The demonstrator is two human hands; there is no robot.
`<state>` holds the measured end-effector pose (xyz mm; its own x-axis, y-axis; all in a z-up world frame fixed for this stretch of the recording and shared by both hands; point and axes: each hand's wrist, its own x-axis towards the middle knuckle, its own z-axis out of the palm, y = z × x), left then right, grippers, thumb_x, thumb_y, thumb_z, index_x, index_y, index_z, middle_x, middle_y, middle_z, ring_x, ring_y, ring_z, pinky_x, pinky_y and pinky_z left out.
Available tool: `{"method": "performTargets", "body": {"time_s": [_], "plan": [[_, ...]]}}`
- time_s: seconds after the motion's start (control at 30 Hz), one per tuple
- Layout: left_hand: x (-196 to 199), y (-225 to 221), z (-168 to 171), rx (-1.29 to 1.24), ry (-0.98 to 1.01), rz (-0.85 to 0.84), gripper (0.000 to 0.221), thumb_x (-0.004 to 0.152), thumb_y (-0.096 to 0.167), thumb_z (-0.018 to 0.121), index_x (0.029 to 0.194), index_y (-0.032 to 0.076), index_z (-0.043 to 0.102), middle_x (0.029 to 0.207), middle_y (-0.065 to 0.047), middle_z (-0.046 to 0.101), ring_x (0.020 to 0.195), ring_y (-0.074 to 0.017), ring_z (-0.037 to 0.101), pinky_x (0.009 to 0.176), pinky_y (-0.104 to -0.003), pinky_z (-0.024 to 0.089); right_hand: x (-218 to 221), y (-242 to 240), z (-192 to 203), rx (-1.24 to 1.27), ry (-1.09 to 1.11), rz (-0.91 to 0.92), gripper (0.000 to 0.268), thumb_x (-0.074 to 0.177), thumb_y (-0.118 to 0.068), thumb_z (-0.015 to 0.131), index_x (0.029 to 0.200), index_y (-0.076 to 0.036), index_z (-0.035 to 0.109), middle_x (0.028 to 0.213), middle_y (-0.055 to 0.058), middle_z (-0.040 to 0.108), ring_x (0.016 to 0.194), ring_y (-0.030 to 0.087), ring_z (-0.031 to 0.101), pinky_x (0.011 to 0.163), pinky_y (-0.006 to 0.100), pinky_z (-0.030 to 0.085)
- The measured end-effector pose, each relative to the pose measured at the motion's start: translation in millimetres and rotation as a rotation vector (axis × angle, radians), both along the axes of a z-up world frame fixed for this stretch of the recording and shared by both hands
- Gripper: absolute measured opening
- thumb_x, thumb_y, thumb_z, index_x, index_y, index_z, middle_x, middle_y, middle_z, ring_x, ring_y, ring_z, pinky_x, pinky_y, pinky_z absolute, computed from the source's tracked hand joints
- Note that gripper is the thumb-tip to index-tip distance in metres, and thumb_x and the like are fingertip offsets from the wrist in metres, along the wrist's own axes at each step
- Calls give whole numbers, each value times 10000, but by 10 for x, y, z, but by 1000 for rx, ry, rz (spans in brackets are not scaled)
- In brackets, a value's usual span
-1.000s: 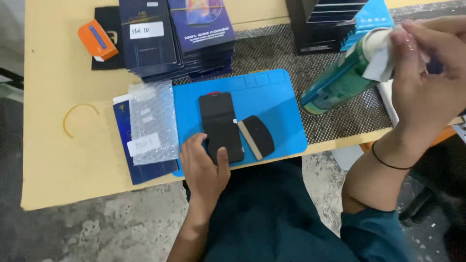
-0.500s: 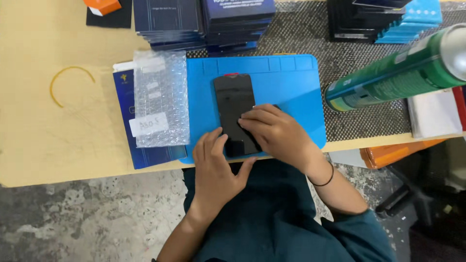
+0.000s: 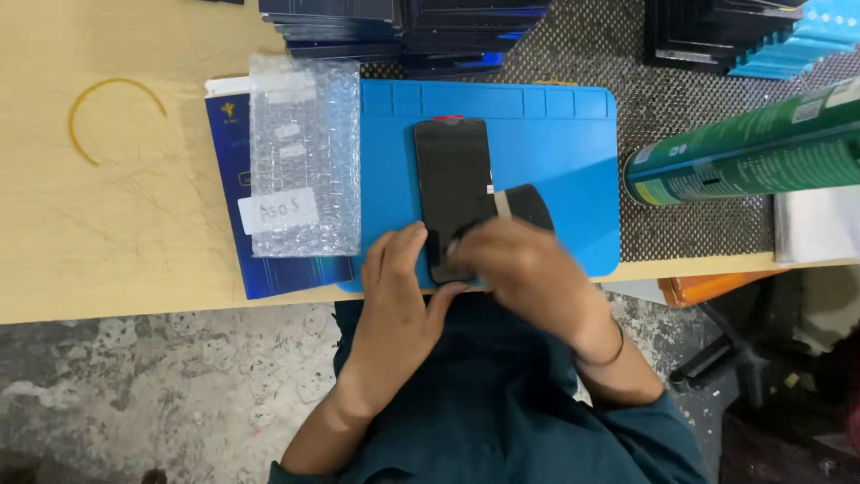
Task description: The person cleans a phone screen with a cloth and places the phone into a bubble-wrap sleeve.
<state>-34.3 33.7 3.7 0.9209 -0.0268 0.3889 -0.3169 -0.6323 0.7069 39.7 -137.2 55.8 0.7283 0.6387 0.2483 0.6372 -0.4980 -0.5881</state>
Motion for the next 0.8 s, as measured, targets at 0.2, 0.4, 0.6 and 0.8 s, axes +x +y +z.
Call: {"method": "performTargets", "body": {"time_s": [0.2, 0.4, 0.6, 0.8], "plan": [[5, 108, -26, -75, 68, -66, 775, 902, 166, 791, 1514, -3, 347, 1410, -196, 509, 1302, -429, 475, 1056, -533, 439, -24, 185, -48, -59, -191, 89, 145, 975, -16, 598, 991, -35, 741, 968, 135, 691, 997, 310, 671, 867, 402, 568], [-10, 107, 119, -54, 88, -77, 731, 935, 88, 753, 1522, 23, 322, 1389, -178, 513, 1302, -381, 480, 1071, -500, 475, 291, -1, -7, -125, -256, 50, 200, 1025, -16, 577, 1006, -64, 770, 996, 60, 679, 950, 250, 698, 874, 324, 551], [-33, 127, 35, -40, 92, -112, 717, 959, 50, 672, 1547, 49, 263, 1455, -171, 447, 1364, -388, 420, 1124, -507, 469, -18, -54, 33, -73, -100, 303, 221, 1038, -36, 514, 1040, -36, 735, 1064, 106, 676, 1119, 309, 654, 1025, 418, 508], [-20, 176, 13, -40, 160, -102, 721, 968, 193, 700, 1535, 15, 292, 1470, -173, 468, 1376, -383, 421, 1120, -513, 468, 105, 35, -145, -83, -190, 235, 310, 1061, -155, 453, 1210, -44, 701, 1169, 118, 629, 1232, 316, 606, 1087, 431, 480]]}}
